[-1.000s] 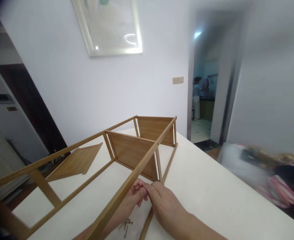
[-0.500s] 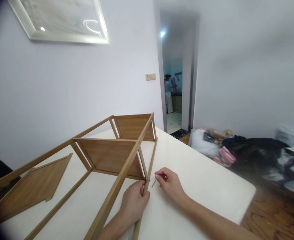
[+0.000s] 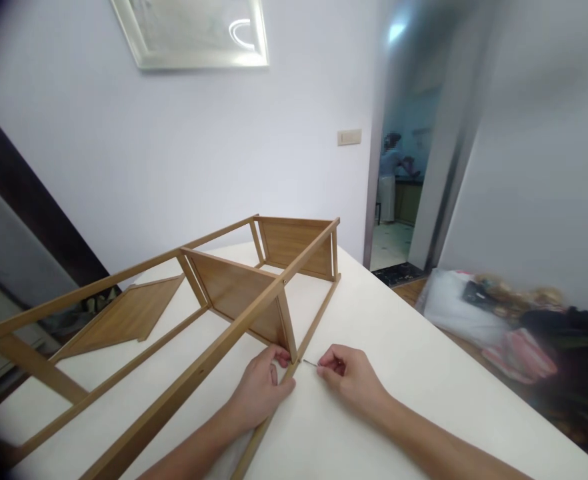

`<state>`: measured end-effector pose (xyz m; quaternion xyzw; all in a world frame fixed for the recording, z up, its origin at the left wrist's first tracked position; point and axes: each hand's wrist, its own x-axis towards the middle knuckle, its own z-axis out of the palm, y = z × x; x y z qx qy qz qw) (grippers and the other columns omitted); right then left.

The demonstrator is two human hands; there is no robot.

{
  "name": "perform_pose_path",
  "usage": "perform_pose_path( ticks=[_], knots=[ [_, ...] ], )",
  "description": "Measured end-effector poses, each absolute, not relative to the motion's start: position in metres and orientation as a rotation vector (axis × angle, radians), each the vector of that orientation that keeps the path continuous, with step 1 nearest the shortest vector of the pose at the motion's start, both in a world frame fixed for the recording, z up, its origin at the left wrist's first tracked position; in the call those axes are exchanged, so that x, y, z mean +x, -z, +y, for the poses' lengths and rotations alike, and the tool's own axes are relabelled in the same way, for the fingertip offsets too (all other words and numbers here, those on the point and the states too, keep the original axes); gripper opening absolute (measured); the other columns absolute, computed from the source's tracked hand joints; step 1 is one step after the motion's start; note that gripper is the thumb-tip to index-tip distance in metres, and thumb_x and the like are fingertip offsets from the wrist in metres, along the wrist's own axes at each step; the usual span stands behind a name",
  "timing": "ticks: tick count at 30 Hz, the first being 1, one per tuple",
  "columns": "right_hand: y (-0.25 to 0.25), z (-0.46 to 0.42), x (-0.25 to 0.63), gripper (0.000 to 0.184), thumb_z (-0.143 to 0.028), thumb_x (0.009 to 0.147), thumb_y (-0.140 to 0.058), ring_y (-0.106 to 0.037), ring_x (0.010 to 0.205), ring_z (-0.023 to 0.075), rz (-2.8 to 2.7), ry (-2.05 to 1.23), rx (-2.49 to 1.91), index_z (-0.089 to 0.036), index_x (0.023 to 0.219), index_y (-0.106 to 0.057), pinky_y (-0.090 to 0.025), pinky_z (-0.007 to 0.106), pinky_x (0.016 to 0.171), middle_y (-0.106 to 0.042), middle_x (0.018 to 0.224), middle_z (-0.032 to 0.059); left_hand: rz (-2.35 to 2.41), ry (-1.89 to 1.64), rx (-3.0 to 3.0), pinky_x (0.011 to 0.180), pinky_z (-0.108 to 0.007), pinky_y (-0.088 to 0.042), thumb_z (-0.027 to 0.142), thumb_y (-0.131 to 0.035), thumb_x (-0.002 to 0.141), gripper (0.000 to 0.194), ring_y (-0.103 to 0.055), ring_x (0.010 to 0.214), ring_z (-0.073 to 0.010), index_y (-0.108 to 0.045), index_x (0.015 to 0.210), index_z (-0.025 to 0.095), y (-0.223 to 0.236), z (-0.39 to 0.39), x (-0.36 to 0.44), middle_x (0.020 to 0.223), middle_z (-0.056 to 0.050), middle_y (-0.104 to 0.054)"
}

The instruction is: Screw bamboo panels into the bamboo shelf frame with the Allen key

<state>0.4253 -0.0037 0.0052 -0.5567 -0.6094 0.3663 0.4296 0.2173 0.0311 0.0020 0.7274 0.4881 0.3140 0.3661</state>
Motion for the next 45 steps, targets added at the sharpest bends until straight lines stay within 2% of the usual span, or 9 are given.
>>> perform_pose_path(
  ticks=[8,13,16,20,25,36,45],
  knots=[
    [-0.013,-0.016,0.42,0.012,-0.027,0.08,-0.056,-0.055,0.061,0.0146,-1.735,-0.678,-1.383,-0.02,0.073,-0.063,-0.042,0.026,0.057,-0.064,0.068,0.0012,1.161,-0.795,1.836,0.05,-0.022,-0.036,0.015,-0.061,0.072,0.039,-0.043,0.047,-0.0051,-0.047,0.107,0.022,-0.004,0.028,0.214,0.1,-0.001,-0.062],
    [-0.017,-0.019,0.419,0.012,-0.026,0.081,-0.052,-0.055,0.063,0.0149,-1.815,-0.558,-1.401,-0.021,0.074,-0.06,-0.043,0.027,0.059,-0.064,0.071,0.002,1.183,-0.919,1.983,0.064,-0.026,-0.045,0.013,-0.061,0.071,0.059,-0.049,0.059,-0.0091,-0.046,0.127,0.024,-0.006,0.024,0.212,0.109,-0.005,-0.056],
    [-0.016,-0.019,0.419,0.012,-0.025,0.081,-0.05,-0.055,0.063,0.0147,-1.847,-0.503,-1.407,-0.021,0.074,-0.059,-0.043,0.028,0.06,-0.063,0.071,0.002,1.201,-0.914,2.055,0.071,-0.029,-0.047,0.015,-0.059,0.073,0.062,-0.053,0.067,-0.0115,-0.046,0.133,0.025,-0.008,0.021,0.212,0.111,-0.006,-0.05],
    [-0.014,-0.017,0.42,0.011,-0.022,0.082,-0.049,-0.056,0.064,0.0148,-1.877,-0.454,-1.375,-0.021,0.074,-0.057,-0.044,0.028,0.061,-0.063,0.072,0.0018,1.17,-0.875,2.123,0.074,-0.029,-0.048,0.015,-0.057,0.074,0.055,-0.052,0.07,-0.0121,-0.052,0.128,0.025,-0.011,0.022,0.212,0.107,-0.005,-0.047],
    [-0.008,-0.013,0.423,0.011,-0.02,0.081,-0.05,-0.056,0.063,0.0148,-1.871,-0.442,-1.336,-0.022,0.074,-0.057,-0.044,0.027,0.06,-0.062,0.071,0.0012,1.151,-0.884,2.121,0.069,-0.027,-0.048,0.015,-0.058,0.073,0.048,-0.048,0.061,-0.0071,-0.057,0.12,0.024,-0.005,0.027,0.212,0.108,-0.002,-0.045],
    [-0.006,-0.012,0.425,0.012,-0.018,0.08,-0.049,-0.059,0.069,0.0161,-1.852,-0.413,-1.305,-0.021,0.076,-0.06,-0.045,0.028,0.063,-0.065,0.076,0.0021,1.117,-0.943,2.048,0.063,-0.024,-0.049,0.015,-0.061,0.07,0.052,-0.049,0.058,-0.0045,-0.057,0.122,0.023,-0.001,0.028,0.212,0.11,-0.002,-0.046],
    [-0.005,-0.006,0.426,0.011,-0.023,0.08,-0.052,-0.057,0.065,0.0156,-1.772,-0.525,-1.365,-0.021,0.071,-0.059,-0.043,0.027,0.06,-0.064,0.069,0.0,1.112,-0.943,2.053,0.062,-0.024,-0.049,0.014,-0.061,0.07,0.052,-0.049,0.057,-0.0043,-0.057,0.121,0.023,0.002,0.031,0.211,0.11,-0.002,-0.046]
  ],
)
